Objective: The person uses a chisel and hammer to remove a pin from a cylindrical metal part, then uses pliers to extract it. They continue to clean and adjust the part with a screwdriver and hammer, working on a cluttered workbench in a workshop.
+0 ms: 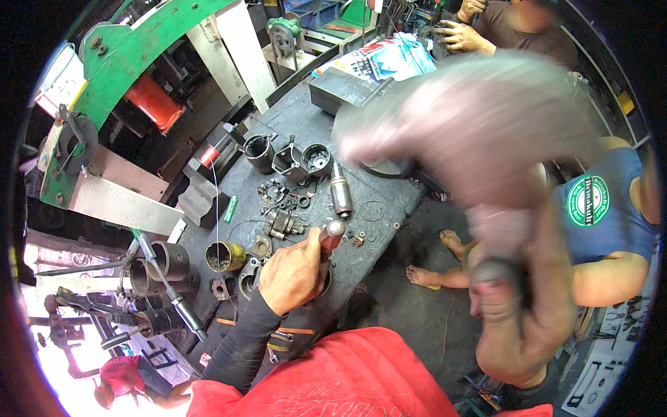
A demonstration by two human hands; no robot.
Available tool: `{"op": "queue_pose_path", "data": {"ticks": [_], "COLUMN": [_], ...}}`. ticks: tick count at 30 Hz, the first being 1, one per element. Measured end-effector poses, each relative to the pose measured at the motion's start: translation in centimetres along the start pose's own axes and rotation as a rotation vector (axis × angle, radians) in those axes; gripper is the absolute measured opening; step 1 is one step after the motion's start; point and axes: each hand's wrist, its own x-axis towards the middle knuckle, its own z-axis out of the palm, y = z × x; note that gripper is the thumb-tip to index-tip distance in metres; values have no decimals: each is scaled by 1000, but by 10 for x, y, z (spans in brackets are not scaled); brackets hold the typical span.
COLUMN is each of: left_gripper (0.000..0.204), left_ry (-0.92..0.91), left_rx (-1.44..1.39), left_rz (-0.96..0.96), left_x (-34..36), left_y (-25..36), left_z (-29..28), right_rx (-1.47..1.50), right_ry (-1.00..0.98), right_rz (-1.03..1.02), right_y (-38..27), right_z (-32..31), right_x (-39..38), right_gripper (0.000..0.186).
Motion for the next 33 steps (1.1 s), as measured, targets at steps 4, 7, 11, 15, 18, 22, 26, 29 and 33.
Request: {"op": "queue_pose_path", "data": {"ticks": [4, 7, 11, 15, 18, 22, 26, 29, 33], "left_gripper": [32, 34, 40, 43, 39, 46, 32, 34, 31], "left_ry": [-18, -37, -2, -45, -4, 104, 120, 146, 118], "left_rx": [22, 27, 18, -27, -79, -214, -282, -312, -332], "left_rz": [21, 49, 38, -71, -152, -35, -95, -197, -194], "left_x": [-1, 0, -1, -3, -4, -3, -8, -9, -4], "left_y": [-2, -3, -6, -12, -20, -20, -6, 1, 4], "left_z": [1, -1, -4, -2, -5, -7, 0, 5, 0], "right_rx": [-183, -89, 28, 22, 67, 284, 488, 560, 761], "right_ry": [-339, -257, -165, -196, -211, -169, -181, -228, -380], "right_rz": [-97, -110, -80, -34, 49, 261, 469, 483, 566], "right_y": [17, 21, 19, 24, 34, 48, 66, 84, 106], "right_z": [11, 9, 12, 11, 5, 16, 30, 43, 55], "right_x": [0, -11, -22, -32, -54, -101, -142, -158, -159], "right_gripper": [61, 59, 57, 59, 61, 53, 47, 48, 55]}}
